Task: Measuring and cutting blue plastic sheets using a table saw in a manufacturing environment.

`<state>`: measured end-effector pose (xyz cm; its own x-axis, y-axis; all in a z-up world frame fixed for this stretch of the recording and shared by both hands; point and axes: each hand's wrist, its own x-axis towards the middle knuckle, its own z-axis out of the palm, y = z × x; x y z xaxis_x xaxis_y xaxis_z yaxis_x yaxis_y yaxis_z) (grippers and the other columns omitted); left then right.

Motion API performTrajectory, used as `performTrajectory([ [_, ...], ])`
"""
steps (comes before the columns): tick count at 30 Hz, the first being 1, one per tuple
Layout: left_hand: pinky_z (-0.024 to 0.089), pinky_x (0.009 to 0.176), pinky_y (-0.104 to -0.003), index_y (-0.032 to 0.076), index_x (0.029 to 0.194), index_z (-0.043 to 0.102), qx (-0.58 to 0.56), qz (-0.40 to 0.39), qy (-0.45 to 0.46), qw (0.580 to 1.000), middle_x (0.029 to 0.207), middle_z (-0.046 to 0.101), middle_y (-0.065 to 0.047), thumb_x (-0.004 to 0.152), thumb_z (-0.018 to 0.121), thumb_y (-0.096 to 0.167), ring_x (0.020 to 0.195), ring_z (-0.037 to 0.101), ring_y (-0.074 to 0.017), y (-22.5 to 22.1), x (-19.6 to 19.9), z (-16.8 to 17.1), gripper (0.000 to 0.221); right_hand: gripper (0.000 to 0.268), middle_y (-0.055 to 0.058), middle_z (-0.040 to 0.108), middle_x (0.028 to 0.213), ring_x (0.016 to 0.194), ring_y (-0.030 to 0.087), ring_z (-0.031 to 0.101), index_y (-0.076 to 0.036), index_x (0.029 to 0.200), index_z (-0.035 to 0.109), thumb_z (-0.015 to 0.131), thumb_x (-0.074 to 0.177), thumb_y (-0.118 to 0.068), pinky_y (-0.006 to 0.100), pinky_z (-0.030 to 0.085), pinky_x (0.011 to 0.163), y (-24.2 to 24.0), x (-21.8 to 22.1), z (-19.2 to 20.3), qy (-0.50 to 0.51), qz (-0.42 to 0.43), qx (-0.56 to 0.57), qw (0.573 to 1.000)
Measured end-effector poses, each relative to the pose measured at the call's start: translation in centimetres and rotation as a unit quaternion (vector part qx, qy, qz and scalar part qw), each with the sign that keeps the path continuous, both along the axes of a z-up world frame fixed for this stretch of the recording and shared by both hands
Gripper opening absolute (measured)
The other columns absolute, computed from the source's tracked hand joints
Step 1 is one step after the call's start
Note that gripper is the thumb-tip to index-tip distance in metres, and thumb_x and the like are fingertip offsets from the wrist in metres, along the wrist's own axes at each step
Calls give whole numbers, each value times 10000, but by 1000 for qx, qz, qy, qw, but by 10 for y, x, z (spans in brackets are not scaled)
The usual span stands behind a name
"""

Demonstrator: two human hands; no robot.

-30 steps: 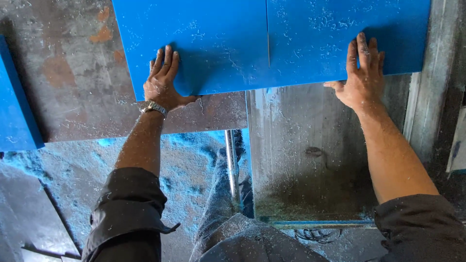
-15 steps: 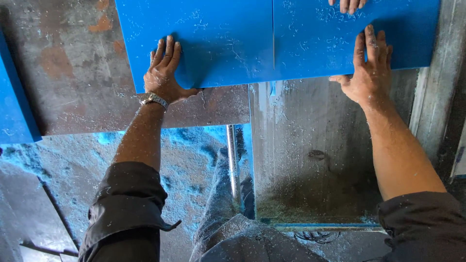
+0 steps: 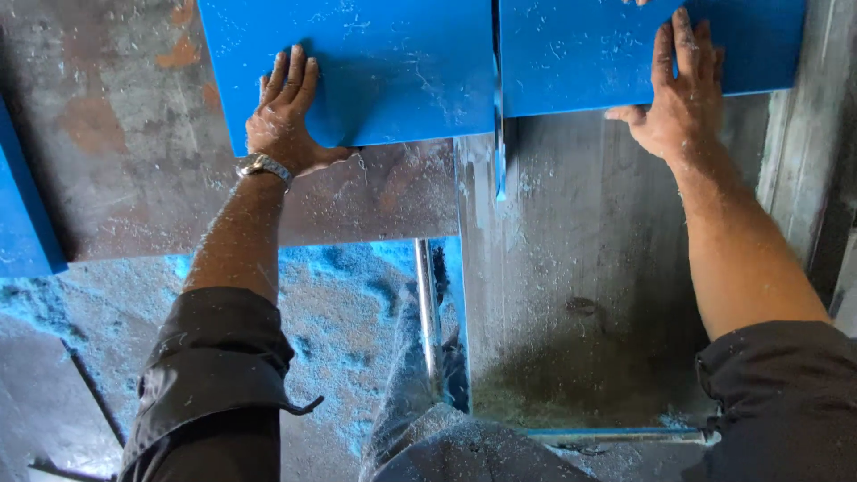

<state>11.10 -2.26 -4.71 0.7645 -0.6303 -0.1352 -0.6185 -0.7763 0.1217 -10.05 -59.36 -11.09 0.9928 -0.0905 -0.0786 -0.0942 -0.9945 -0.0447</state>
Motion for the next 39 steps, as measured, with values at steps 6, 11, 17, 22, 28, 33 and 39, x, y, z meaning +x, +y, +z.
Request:
performTrajectory([
  [6, 230, 1303, -525, 98, 1672, 296, -15, 5, 16, 1000, 1743, 212, -134, 509, 958, 643, 1601, 200, -320, 24, 27, 5, 1445, 1118, 236, 160, 1759, 1608, 466, 211, 0, 1688, 187, 816, 976, -590, 632, 212, 1338, -28, 71, -13, -22, 19, -23, 999],
  [11, 238, 1274, -563, 63, 1647, 323, -36, 25, 1, 999, 1717, 239, -182, 623, 891, 741, 1577, 219, -368, 53, -1, 5, 1354, 761, 278, 356, 1610, 1469, 492, 374, -40, 1600, 375, 753, 1064, -425, 616, 386, 1196, -44, 98, -13, -51, 20, -79, 995],
  [17, 258, 1265, -615, 1, 1640, 339, -62, 91, 0, 994, 1708, 281, -223, 732, 798, 805, 1585, 256, -399, 96, -101, 9, 1296, 546, 292, 421, 1563, 1407, 494, 447, 10, 1521, 469, 647, 1132, -329, 571, 401, 1152, 28, -26, 33, -117, -173, 115, 971],
  [22, 289, 1200, -638, -11, 1569, 406, -98, 159, -5, 982, 1632, 384, -268, 713, 769, 740, 1513, 330, -451, 129, -199, 14, 1195, 552, 287, 372, 1634, 1508, 473, 394, 43, 1611, 415, 551, 1194, -293, 553, 347, 1279, 132, -210, 25, -160, -216, 117, 956],
  [28, 522, 1057, -461, 7, 1331, 621, -281, 615, -22, 737, 1389, 633, -201, 879, 839, 533, 1268, 625, -318, 217, -229, -64, 728, 681, 306, 409, 1509, 1417, 463, 391, 51, 1514, 458, 674, 996, -336, 551, 311, 1194, 257, -340, 42, -81, -251, 177, 948],
  [33, 565, 953, -394, -35, 1279, 665, -433, 613, 228, 621, 1310, 695, -190, 854, 840, 545, 1120, 688, -256, 224, -242, -58, 740, 513, 242, 505, 1426, 1338, 413, 478, -32, 1369, 581, 672, 967, -337, 527, 393, 1136, 336, -344, 57, -70, -183, 253, 947],
  [39, 590, 885, -372, -1, 1295, 647, -443, 578, 226, 647, 1238, 731, -156, 783, 853, 518, 1047, 707, -234, 184, -335, -2, 758, 465, 131, 660, 1277, 1201, 292, 632, -74, 1282, 639, 639, 985, -433, 467, 518, 1012, 418, -296, 53, 74, -193, 564, 799],
])
